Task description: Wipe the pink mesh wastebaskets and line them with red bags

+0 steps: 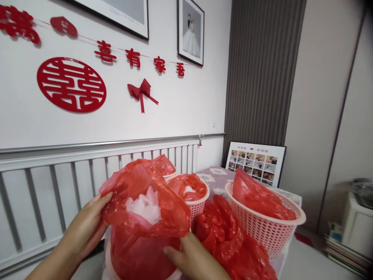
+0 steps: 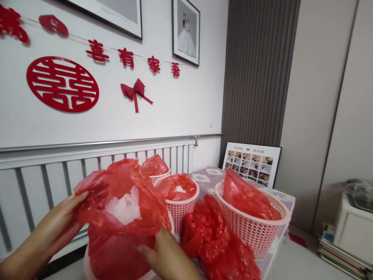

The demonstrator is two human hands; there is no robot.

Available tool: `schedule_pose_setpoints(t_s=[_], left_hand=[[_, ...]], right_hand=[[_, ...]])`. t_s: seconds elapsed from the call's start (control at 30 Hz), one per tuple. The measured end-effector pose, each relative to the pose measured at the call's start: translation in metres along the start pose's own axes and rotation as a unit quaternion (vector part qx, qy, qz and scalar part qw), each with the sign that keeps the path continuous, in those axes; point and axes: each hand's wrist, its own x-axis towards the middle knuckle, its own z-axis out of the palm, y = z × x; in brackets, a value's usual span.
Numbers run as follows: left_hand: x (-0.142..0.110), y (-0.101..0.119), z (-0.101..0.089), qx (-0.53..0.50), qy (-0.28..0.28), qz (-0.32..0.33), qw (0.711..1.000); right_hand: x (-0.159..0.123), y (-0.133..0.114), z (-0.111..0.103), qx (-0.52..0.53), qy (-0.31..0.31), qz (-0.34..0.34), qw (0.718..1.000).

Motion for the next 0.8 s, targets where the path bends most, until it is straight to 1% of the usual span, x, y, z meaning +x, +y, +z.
schedule_pose_setpoints(t_s=[0.07, 0.1, 0.17, 0.2, 0.23, 0.27, 0.33, 0.37, 0.4, 0.47, 0.53, 0.6, 0.67, 0.73, 0.77, 0.8], left_hand=[[0.001, 0.001, 0.004, -0.014, -0.002, 0.014, 1.000], [0.002, -0.003, 0.004, -0.011, -0.006, 0.005, 1.000], [0.002, -0.019, -0.001, 0.010, -0.018, -0.036, 0.999], [0.003, -0.029, -0.007, 0.022, -0.027, -0.060, 0.998], [0.003, -0.039, -0.013, 0.031, -0.038, -0.083, 0.995], [0.004, -0.048, -0.019, 0.035, -0.047, -0.104, 0.993], [0.004, -0.063, -0.032, 0.037, -0.044, -0.141, 0.988], [0.005, -0.067, -0.037, 0.038, -0.039, -0.155, 0.986], [0.005, -0.069, -0.040, 0.039, -0.033, -0.162, 0.985], [0.005, -0.068, -0.042, 0.044, -0.028, -0.157, 0.986], [0.005, -0.064, -0.039, 0.043, -0.036, -0.145, 0.988], [0.005, -0.060, -0.035, 0.039, -0.044, -0.138, 0.989], [0.007, -0.059, -0.034, 0.034, -0.047, -0.130, 0.990], [0.010, -0.058, -0.037, 0.036, -0.035, -0.114, 0.992], [0.011, -0.058, -0.041, 0.035, -0.025, -0.109, 0.993], [0.011, -0.058, -0.046, 0.032, -0.017, -0.106, 0.994]], right_hand=[[0.003, 0.001, 0.006, -0.024, -0.023, 0.005, 0.999], [0.005, 0.002, 0.005, -0.038, -0.039, 0.008, 0.998], [0.008, 0.006, -0.005, -0.050, -0.068, -0.010, 0.996], [0.010, 0.008, -0.013, -0.047, -0.064, -0.023, 0.997], [0.012, 0.010, -0.022, -0.044, -0.045, -0.031, 0.998], [0.014, 0.011, -0.032, -0.041, -0.013, -0.032, 0.999], [0.017, 0.013, -0.048, -0.043, 0.052, -0.020, 0.998], [0.019, 0.013, -0.052, -0.045, 0.068, -0.012, 0.997], [0.020, 0.012, -0.054, -0.044, 0.069, -0.005, 0.997], [0.022, 0.011, -0.050, -0.041, 0.058, 0.016, 0.997], [0.028, 0.010, -0.039, -0.045, 0.042, 0.040, 0.997], [0.036, 0.012, -0.026, -0.064, 0.020, 0.046, 0.997], [0.049, 0.017, -0.017, -0.127, -0.022, 0.042, 0.991], [0.064, 0.023, -0.014, -0.199, -0.060, 0.040, 0.977], [0.072, 0.024, -0.016, -0.223, -0.066, 0.040, 0.972], [0.080, 0.025, -0.020, -0.232, -0.058, 0.038, 0.970]])
